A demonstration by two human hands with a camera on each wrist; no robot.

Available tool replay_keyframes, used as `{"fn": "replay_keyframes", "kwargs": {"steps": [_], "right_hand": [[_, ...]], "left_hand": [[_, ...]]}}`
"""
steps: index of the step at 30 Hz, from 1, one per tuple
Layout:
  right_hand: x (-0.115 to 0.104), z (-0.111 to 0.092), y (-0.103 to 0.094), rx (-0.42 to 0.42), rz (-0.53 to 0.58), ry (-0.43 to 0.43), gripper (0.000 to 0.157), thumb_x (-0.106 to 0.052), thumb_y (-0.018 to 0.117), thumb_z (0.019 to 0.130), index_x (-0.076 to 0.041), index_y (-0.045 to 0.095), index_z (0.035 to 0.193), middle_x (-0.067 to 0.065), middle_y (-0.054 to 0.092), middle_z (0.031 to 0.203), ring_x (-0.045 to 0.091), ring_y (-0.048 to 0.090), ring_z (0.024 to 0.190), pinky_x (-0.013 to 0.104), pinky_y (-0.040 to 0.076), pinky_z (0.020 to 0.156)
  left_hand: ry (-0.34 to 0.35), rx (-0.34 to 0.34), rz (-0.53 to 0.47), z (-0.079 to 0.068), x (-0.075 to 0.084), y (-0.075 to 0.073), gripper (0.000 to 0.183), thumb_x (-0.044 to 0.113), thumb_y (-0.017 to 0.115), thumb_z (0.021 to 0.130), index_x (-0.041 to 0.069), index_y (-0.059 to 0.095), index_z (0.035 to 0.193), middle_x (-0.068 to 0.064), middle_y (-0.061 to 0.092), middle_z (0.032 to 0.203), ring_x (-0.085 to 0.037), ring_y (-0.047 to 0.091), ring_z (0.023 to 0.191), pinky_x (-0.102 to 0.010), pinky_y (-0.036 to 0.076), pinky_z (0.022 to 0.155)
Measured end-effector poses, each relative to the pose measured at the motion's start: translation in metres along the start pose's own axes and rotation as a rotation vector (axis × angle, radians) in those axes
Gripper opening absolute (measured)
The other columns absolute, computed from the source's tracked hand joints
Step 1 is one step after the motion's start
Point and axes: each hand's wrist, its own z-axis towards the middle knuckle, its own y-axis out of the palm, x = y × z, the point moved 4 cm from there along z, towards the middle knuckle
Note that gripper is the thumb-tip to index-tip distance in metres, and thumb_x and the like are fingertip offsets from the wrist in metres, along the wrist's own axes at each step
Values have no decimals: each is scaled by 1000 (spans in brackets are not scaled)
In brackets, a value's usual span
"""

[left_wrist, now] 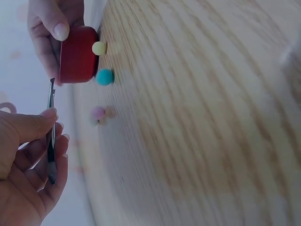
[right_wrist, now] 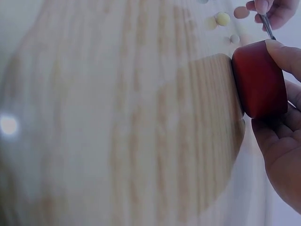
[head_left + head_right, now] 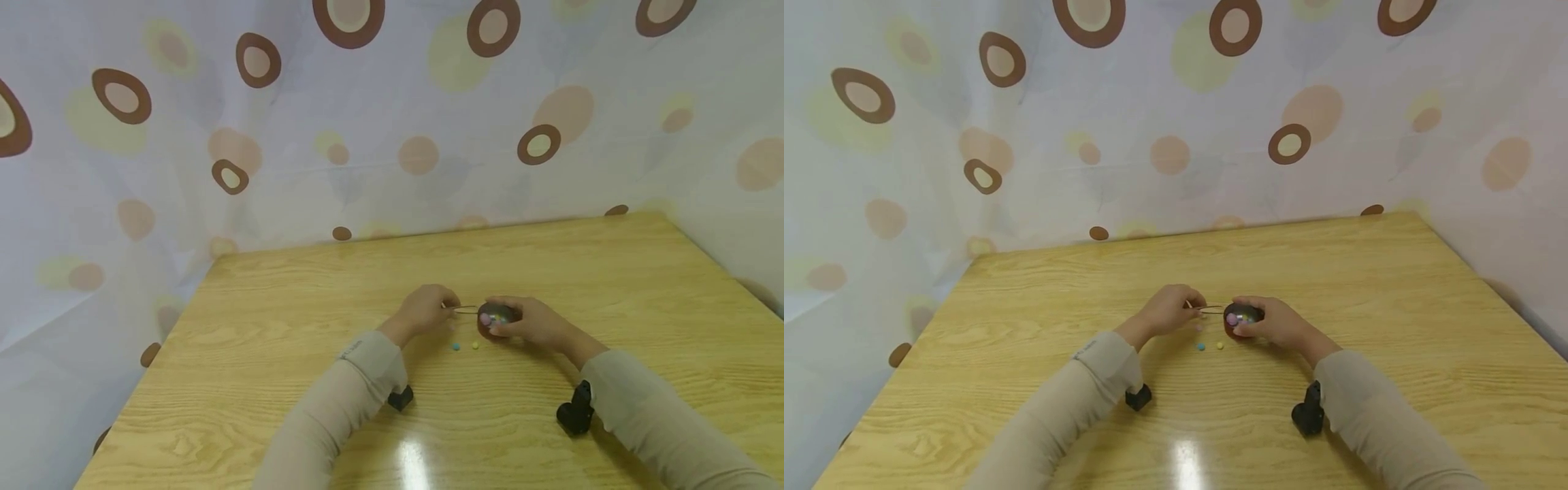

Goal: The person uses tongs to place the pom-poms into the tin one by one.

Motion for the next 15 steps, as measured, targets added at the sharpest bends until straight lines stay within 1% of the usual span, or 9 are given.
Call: {"fn": "replay_keyframes", "kwargs": {"steps": [4,9,15], "right_hand": [[1,0,-1,1,-7,6,66,-32,64,76,-3,38,129,23,42,123,33,43,105,42,39,81],[1,0,-1,-7,9,8,66,-32,64,76,-3,37,129,22,43,122,32,44,104,42,39,82],[0,-1,-1,-13,11,0,66,-32,63,77,-4,36,130,22,42,123,32,44,104,42,40,81]], "left_hand": [[-1,10,7,-4,-4,-2,17,14,57,83,9,64,98,-1,62,94,-12,56,87,-20,43,76],[-26,14,0,-10,-8,-4,16,14,58,82,9,64,96,0,62,92,-11,56,86,-20,44,74],[-42,-5,1,-16,-14,-4,16,14,58,83,9,64,97,-1,62,95,-13,56,88,-22,44,74]]}}
